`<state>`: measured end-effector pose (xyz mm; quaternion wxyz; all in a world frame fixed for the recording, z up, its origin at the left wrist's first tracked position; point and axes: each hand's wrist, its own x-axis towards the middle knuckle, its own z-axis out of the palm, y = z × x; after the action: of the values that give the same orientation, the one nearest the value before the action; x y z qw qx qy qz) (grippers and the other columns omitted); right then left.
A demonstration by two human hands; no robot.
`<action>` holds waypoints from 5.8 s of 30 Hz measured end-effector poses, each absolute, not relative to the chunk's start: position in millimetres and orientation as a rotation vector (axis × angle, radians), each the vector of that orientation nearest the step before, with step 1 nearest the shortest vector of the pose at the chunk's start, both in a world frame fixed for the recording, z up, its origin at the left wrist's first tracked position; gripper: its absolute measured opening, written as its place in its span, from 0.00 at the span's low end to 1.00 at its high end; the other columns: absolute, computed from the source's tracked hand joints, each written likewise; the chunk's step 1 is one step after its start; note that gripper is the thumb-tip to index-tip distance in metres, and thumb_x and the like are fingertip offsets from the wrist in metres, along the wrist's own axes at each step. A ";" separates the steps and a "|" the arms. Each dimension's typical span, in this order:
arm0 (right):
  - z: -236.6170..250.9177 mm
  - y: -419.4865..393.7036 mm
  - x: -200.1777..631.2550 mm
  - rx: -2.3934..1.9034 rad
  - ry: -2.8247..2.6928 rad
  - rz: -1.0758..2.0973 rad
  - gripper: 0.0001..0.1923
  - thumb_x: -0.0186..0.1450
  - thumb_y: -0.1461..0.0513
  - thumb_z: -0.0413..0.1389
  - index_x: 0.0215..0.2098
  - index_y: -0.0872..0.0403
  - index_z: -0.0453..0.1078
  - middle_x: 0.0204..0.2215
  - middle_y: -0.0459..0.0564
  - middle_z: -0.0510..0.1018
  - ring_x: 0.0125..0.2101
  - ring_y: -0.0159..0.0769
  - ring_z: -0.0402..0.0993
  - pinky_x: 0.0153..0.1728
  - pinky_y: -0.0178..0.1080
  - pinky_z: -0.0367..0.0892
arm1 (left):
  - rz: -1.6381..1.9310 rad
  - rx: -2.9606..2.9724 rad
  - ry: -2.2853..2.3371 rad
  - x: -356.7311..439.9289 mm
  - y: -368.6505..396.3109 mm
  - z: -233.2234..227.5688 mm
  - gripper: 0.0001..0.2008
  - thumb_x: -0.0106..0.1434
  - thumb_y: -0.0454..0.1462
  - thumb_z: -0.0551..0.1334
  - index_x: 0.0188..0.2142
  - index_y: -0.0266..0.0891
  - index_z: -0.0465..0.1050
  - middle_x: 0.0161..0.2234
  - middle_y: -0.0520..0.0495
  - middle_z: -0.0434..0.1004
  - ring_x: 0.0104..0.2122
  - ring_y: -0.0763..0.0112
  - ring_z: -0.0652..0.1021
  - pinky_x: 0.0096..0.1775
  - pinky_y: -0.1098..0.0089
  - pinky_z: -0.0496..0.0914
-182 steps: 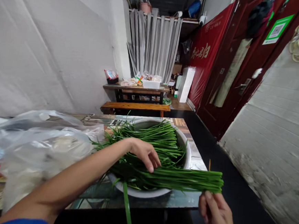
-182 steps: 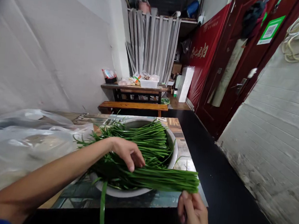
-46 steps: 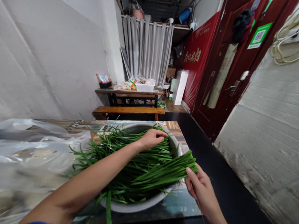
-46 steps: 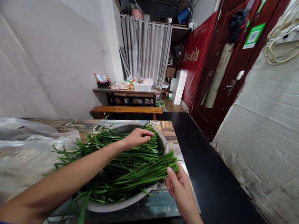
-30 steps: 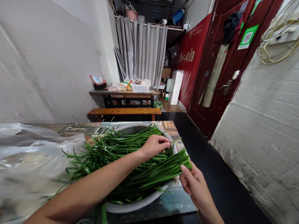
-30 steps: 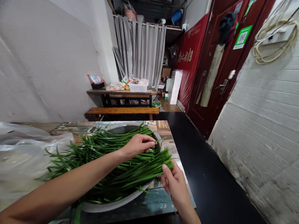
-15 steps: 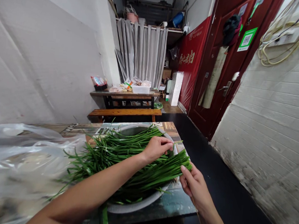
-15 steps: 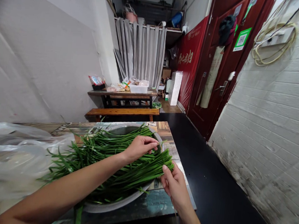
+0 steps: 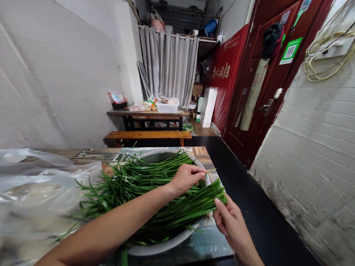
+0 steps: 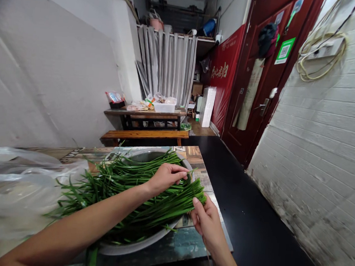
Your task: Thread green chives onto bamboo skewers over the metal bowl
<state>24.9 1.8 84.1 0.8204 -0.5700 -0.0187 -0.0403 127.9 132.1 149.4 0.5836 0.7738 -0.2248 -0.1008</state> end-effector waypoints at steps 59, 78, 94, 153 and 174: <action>77.4 0.5 22.4 -1.152 -0.040 -0.072 0.16 0.62 0.55 0.53 0.45 0.53 0.59 0.10 0.33 0.58 0.09 0.20 0.38 0.07 0.22 0.38 | -0.343 1.727 -0.483 123.9 129.6 142.4 0.18 0.51 0.41 0.61 0.37 0.29 0.75 0.21 0.49 0.71 0.17 0.81 0.63 0.22 0.77 0.59; 75.8 4.6 23.7 -1.122 -0.018 -0.093 0.15 0.62 0.56 0.53 0.45 0.53 0.59 0.10 0.34 0.59 0.09 0.19 0.40 0.07 0.22 0.38 | -0.103 1.959 -0.771 114.3 134.8 129.2 0.14 0.56 0.38 0.57 0.38 0.35 0.76 0.32 0.46 0.78 0.32 0.69 0.76 0.37 0.73 0.67; 67.0 4.2 20.3 -1.123 0.010 -0.112 0.14 0.62 0.57 0.54 0.44 0.53 0.61 0.10 0.34 0.56 0.10 0.18 0.40 0.09 0.22 0.39 | 0.297 2.721 -0.716 235.9 189.6 111.7 0.10 0.56 0.36 0.58 0.35 0.39 0.77 0.35 0.46 0.77 0.36 0.67 0.75 0.39 0.72 0.65; 79.5 3.2 24.0 -1.166 -0.054 -0.064 0.15 0.61 0.55 0.53 0.44 0.53 0.61 0.10 0.33 0.57 0.09 0.19 0.38 0.08 0.24 0.37 | -0.199 1.789 -0.446 130.7 134.6 141.7 0.11 0.47 0.39 0.64 0.29 0.31 0.75 0.21 0.50 0.72 0.21 0.78 0.68 0.26 0.76 0.63; 77.0 3.8 24.0 -1.149 -0.058 -0.058 0.14 0.62 0.56 0.53 0.44 0.53 0.60 0.10 0.34 0.58 0.09 0.19 0.39 0.08 0.23 0.37 | 0.011 1.903 -0.600 130.8 133.7 136.2 0.09 0.51 0.37 0.61 0.29 0.32 0.76 0.25 0.48 0.75 0.25 0.75 0.72 0.30 0.76 0.66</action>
<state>24.0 3.8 77.0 0.8388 -0.5431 -0.0275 -0.0276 130.8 133.7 136.2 0.5423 0.8013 -0.2525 0.0046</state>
